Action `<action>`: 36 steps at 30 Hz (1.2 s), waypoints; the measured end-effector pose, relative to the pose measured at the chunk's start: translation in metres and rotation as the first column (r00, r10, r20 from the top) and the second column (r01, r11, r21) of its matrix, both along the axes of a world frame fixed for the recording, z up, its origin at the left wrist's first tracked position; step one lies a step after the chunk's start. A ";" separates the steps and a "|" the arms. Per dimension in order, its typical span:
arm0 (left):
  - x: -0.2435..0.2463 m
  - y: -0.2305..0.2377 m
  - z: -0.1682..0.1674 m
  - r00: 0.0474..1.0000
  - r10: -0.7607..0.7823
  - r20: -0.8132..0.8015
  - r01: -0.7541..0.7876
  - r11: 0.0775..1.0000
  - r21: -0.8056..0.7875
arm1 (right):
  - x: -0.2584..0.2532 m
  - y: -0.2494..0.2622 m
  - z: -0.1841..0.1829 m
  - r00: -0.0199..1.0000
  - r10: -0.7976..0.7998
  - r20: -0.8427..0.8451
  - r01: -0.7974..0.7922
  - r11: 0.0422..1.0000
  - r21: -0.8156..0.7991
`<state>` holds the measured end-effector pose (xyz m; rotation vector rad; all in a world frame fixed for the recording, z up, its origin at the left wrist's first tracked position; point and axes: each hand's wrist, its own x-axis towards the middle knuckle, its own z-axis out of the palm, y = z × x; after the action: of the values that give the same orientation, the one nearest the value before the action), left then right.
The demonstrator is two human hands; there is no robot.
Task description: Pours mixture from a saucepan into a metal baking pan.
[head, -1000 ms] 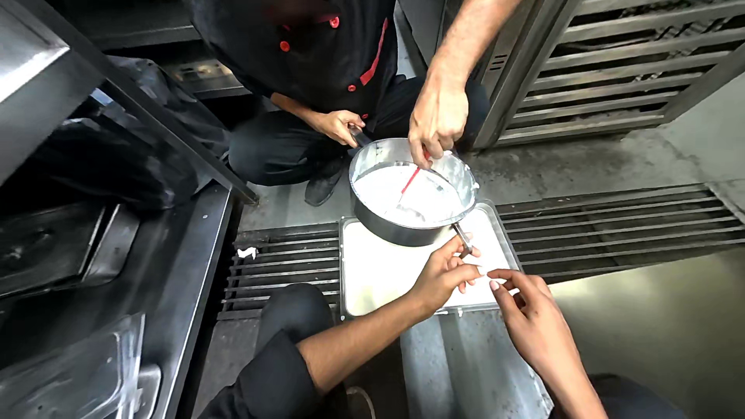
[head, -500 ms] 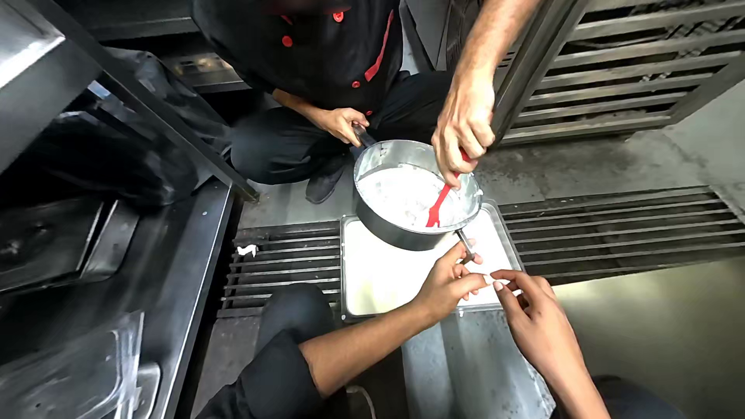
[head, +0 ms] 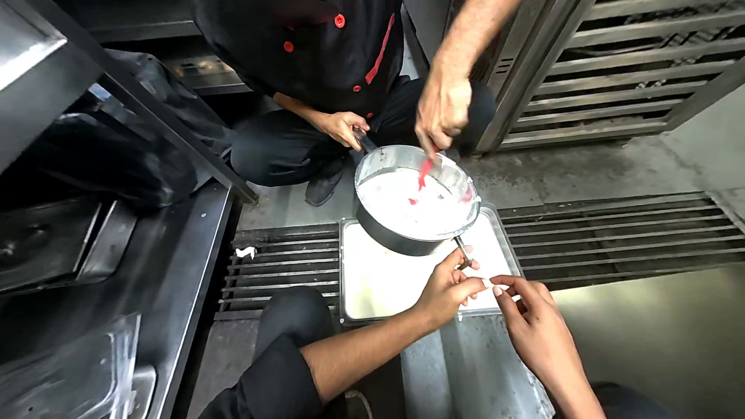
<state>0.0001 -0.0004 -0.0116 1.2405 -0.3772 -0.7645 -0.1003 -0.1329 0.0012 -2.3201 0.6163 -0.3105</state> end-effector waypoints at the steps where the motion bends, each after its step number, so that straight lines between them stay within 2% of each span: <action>1: 0.000 0.000 -0.002 1.000 -0.007 -0.009 0.007 1.000 0.014 | 0.000 0.000 0.000 1.000 -0.002 -0.002 0.002 1.000 0.000; 5: -0.002 0.000 -0.004 1.000 0.019 -0.004 -0.018 1.000 0.025 | -0.002 -0.001 0.002 1.000 -0.011 -0.002 0.011 1.000 0.001; 10: -0.004 -0.002 0.000 0.997 0.077 0.017 -0.076 0.997 -0.032 | -0.002 -0.001 0.000 1.000 -0.005 0.007 0.005 1.000 0.007; 17: -0.006 -0.003 0.000 0.995 0.100 -0.028 -0.100 0.995 0.008 | -0.005 -0.001 0.003 1.000 -0.010 -0.001 0.010 1.000 -0.002; 23: -0.006 -0.002 0.007 0.995 0.102 -0.015 -0.103 0.993 -0.051 | -0.005 0.000 0.003 1.000 -0.010 0.001 0.010 1.000 -0.001; 30: -0.014 -0.004 -0.001 0.988 0.134 -0.079 -0.133 0.991 0.023 | -0.007 -0.003 0.004 1.000 0.002 -0.003 -0.002 1.000 -0.003; 36: -0.019 -0.005 0.003 0.991 0.130 -0.012 -0.130 0.991 -0.019 | -0.006 -0.003 0.003 1.000 -0.003 0.004 0.003 1.000 -0.019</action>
<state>-0.0185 -0.0058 -0.0084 1.2295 -0.2911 -0.6542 -0.1065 -0.1361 0.0042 -2.3358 0.6179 -0.3237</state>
